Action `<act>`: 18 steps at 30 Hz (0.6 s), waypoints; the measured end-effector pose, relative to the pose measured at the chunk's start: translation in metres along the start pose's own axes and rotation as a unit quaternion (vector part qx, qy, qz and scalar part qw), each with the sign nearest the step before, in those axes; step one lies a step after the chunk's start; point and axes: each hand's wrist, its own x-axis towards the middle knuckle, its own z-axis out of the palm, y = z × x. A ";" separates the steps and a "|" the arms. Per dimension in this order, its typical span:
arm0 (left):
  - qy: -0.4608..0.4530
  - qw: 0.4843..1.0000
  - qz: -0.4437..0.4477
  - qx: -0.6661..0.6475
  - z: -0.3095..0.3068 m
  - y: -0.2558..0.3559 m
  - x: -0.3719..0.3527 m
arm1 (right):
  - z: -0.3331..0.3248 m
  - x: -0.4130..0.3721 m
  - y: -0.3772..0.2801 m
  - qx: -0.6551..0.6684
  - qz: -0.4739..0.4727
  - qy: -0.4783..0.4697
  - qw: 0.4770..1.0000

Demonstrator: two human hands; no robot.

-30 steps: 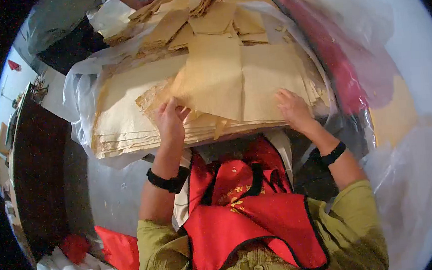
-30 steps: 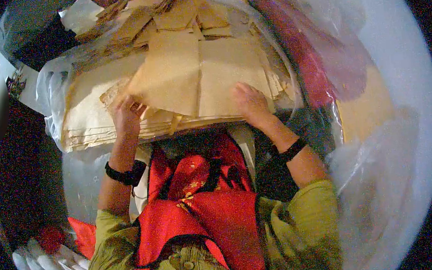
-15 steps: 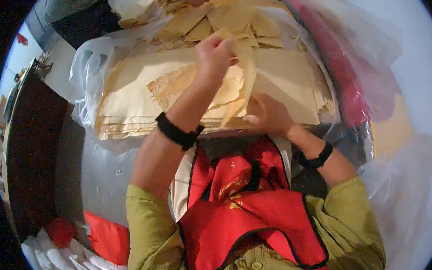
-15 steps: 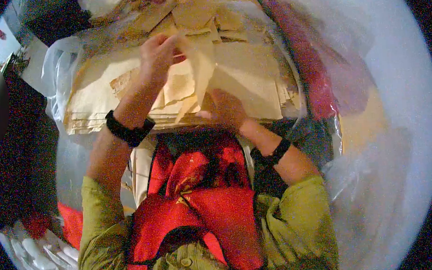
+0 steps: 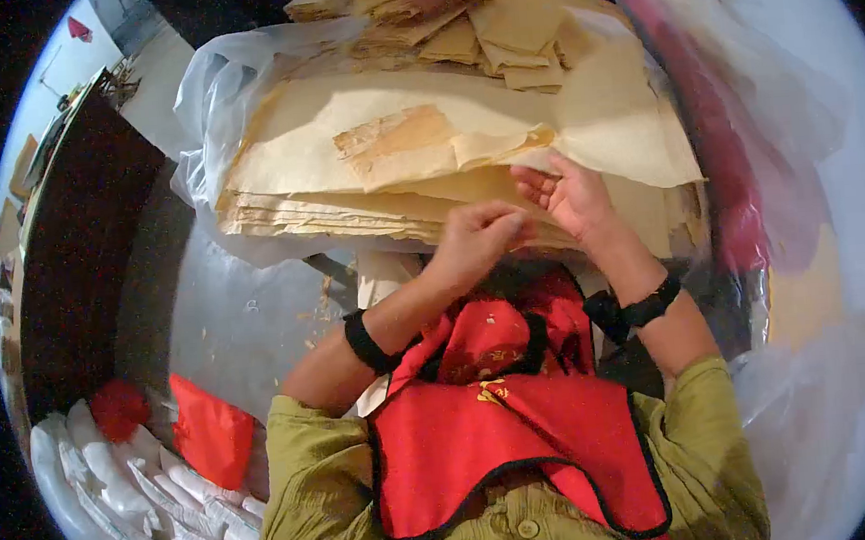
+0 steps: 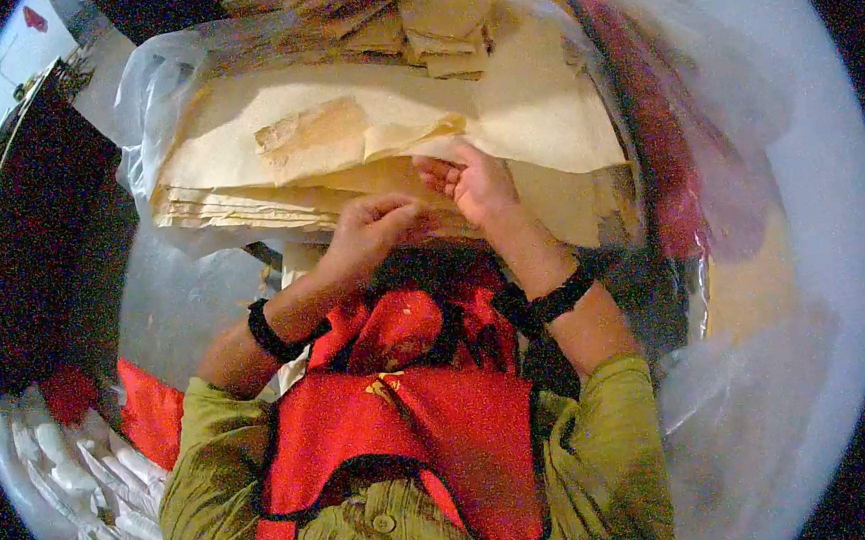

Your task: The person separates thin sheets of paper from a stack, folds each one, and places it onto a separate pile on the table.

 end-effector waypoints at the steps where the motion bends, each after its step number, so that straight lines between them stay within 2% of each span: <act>1: 0.028 0.996 -0.035 -0.080 -0.008 -0.002 0.000 | 0.003 0.000 -0.003 0.022 -0.007 0.005 1.000; 2: 0.055 0.983 -0.068 -0.159 -0.015 -0.003 0.000 | 0.006 0.001 -0.006 0.044 -0.015 0.010 0.999; 5: 0.126 0.947 -0.033 -0.295 -0.039 0.004 0.008 | 0.010 0.002 -0.011 0.084 -0.034 0.026 0.996; 6: 0.124 0.936 -0.019 -0.328 -0.056 -0.008 0.014 | 0.009 0.003 -0.012 0.087 -0.034 0.031 0.995; 9: 0.219 0.879 0.001 -0.423 -0.089 0.005 0.016 | 0.003 0.003 -0.007 0.068 -0.020 0.027 0.997; 13: 0.252 0.843 0.094 -0.465 -0.171 0.000 0.027 | -0.015 0.002 0.005 0.033 0.006 0.013 0.999; 18: 0.328 0.852 0.041 -0.406 -0.242 0.002 0.031 | -0.026 -0.008 0.026 -0.022 0.027 0.021 0.999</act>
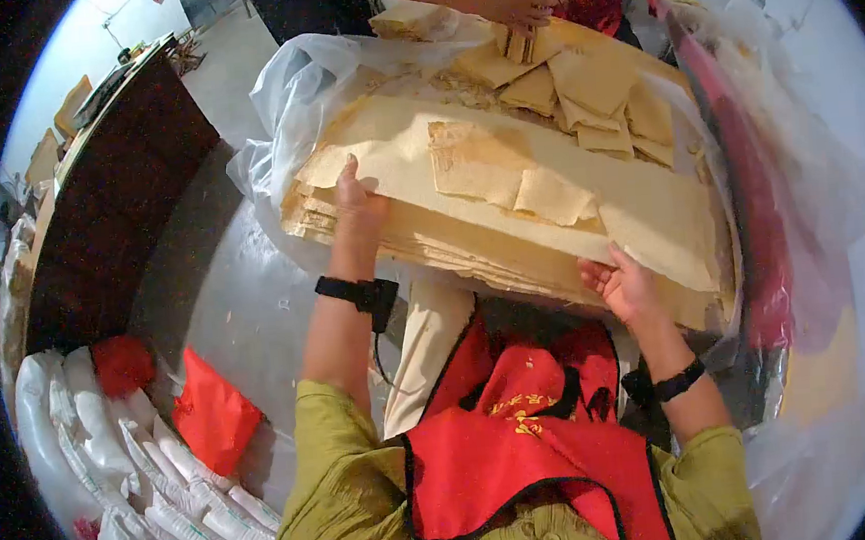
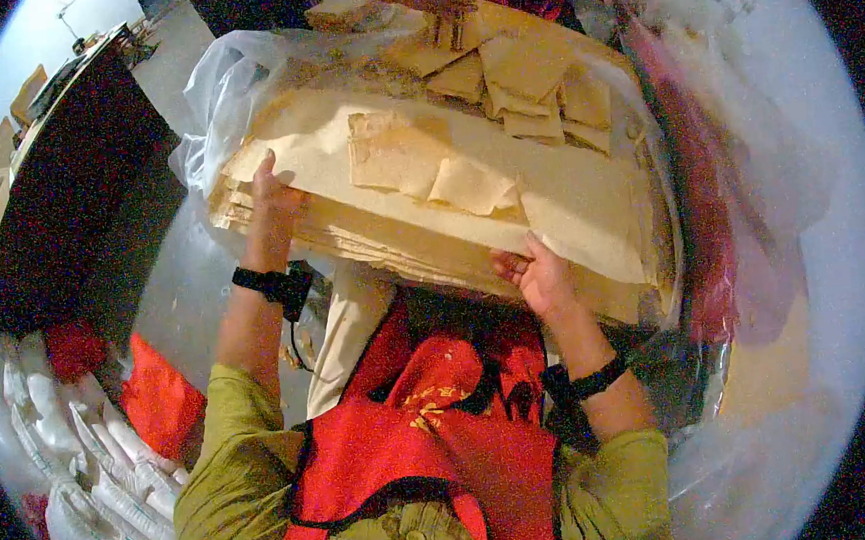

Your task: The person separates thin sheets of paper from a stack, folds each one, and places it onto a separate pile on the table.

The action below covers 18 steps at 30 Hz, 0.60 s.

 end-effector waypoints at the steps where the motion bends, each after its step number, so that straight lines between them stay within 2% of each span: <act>1: 0.020 1.000 -0.002 0.015 -0.002 0.007 0.004 | 0.001 -0.001 0.002 -0.006 0.002 0.004 1.000; 2: -0.037 0.998 0.049 0.029 -0.008 0.009 0.009 | -0.003 -0.001 0.005 0.000 0.009 -0.001 1.000; 5: 0.016 0.989 0.134 0.058 -0.038 0.024 0.046 | -0.008 -0.004 0.011 -0.012 0.042 -0.004 0.999; 8: -0.081 0.985 0.147 0.026 -0.008 0.038 0.035 | -0.013 -0.005 0.014 0.003 0.080 -0.032 0.996; 11: -0.107 0.983 0.146 0.038 0.005 0.036 0.033 | -0.001 -0.021 0.011 -0.053 0.153 -0.091 0.983; 14: 0.005 0.984 0.096 0.153 0.019 0.024 0.020 | 0.006 -0.034 0.013 -0.156 0.173 -0.193 0.953; 15: 0.010 0.966 0.087 0.243 0.026 0.022 0.017 | 0.010 -0.038 0.012 -0.180 0.163 -0.203 0.949; 16: 0.016 0.940 0.077 0.332 0.039 0.021 0.004 | 0.017 -0.040 0.010 -0.203 0.155 -0.213 0.943; 18: -0.013 0.841 0.123 0.526 0.044 0.003 -0.011 | 0.033 -0.041 0.002 -0.237 0.141 -0.233 0.933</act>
